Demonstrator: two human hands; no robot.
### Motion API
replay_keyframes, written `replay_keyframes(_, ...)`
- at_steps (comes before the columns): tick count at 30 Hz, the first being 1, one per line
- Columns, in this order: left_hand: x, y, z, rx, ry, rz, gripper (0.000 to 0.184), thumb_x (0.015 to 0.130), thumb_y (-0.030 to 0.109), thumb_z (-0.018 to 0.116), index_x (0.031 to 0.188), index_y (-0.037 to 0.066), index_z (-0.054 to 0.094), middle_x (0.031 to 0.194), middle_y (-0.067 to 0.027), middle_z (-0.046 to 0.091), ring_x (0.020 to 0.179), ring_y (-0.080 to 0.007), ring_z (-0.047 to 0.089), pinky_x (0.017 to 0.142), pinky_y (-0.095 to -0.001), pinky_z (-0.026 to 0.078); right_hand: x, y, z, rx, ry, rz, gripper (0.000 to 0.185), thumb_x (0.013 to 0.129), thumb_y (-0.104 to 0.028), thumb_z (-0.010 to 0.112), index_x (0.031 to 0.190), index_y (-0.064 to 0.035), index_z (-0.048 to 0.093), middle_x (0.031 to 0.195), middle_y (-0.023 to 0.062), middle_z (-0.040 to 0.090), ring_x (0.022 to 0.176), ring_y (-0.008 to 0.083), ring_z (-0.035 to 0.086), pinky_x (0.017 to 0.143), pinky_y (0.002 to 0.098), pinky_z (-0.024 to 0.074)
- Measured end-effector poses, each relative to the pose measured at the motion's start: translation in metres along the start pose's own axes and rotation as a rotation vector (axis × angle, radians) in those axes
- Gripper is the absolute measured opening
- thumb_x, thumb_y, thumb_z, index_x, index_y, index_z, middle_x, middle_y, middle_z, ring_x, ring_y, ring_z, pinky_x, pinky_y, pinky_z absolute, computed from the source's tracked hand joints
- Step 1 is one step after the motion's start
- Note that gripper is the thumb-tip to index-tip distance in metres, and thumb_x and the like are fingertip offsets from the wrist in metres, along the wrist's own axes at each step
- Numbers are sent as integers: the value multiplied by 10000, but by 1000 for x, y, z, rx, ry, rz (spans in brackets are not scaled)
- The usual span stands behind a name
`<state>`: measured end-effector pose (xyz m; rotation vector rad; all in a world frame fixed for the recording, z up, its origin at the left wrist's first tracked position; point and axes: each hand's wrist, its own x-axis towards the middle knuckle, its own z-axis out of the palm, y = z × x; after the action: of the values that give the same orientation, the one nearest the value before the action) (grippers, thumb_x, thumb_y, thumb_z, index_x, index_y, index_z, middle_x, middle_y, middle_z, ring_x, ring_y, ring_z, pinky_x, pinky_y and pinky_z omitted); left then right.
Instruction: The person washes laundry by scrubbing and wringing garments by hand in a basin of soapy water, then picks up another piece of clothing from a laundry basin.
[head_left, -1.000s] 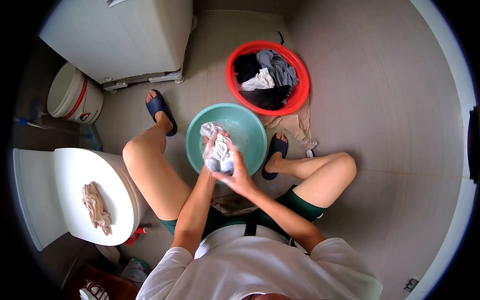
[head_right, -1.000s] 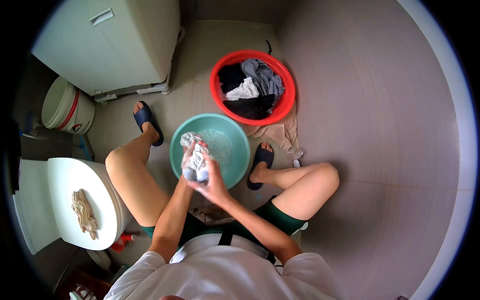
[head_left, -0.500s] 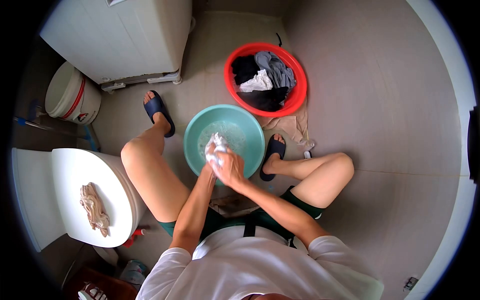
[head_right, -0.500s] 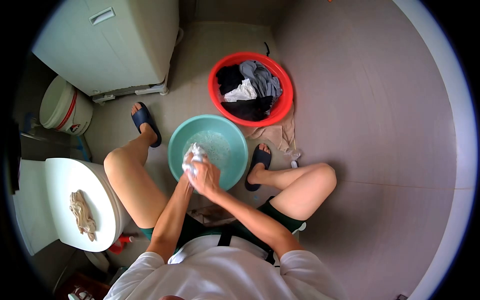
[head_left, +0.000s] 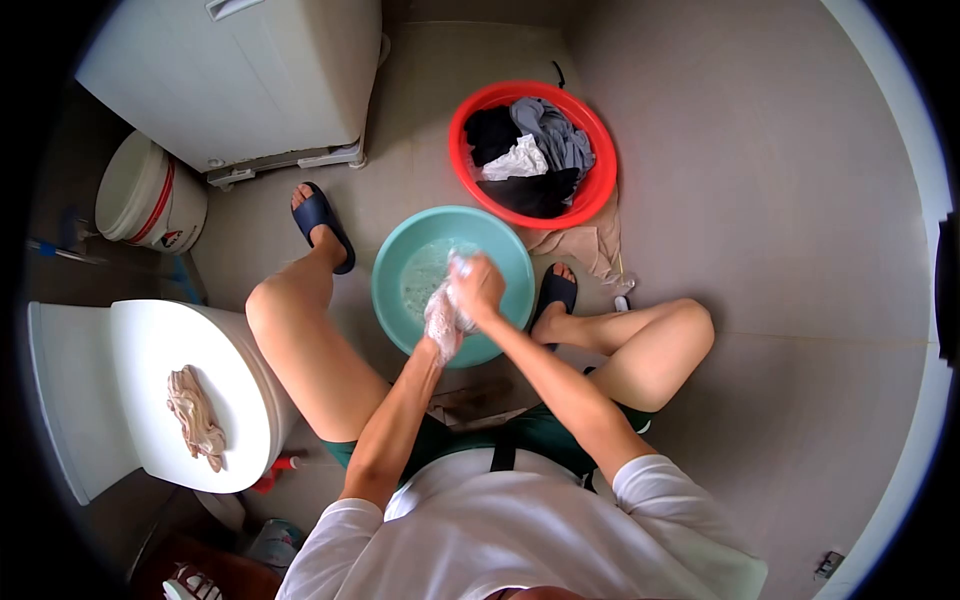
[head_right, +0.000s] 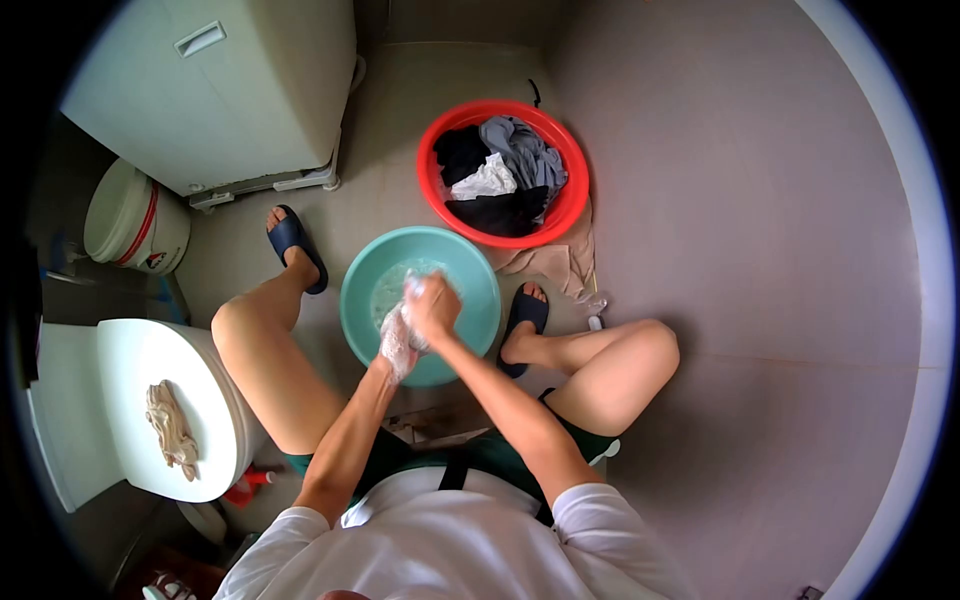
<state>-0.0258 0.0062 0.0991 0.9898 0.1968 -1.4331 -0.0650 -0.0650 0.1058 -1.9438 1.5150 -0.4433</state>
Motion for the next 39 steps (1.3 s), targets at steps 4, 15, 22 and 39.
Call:
replay_keyframes(4,19,4,-16,-298,-218,-99,341,949,401,418,1001,99,567,933,-44,618,824,-193,598,677,-368,512,-25,-16,-16,24,-30,-171,214,769,-241,636,873,-59,589,866,133,592,804,350,595,670,442,472)
replay_keyframes(15,23,-2,-18,-213,-187,62,292,938,362,417,974,113,564,863,-53,605,791,-188,589,670,-339,510,-11,-23,-12,-4,57,-198,87,768,-115,631,840,-83,594,819,121,597,731,336,604,624,427,468)
replay_keyframes(22,12,-17,-15,-571,-325,9,333,940,398,387,940,108,550,836,-58,600,756,-180,589,657,-334,501,-43,-17,-8,34,10,-214,199,709,-133,645,897,-106,587,889,107,578,786,340,594,675,432,485)
replay_keyframes(39,6,14,3,-324,-139,-37,285,940,321,417,1003,93,575,889,-62,624,797,-199,617,705,-357,525,-18,-28,-21,74,-37,-91,277,738,-132,620,975,-120,476,816,141,623,785,383,607,653,471,464)
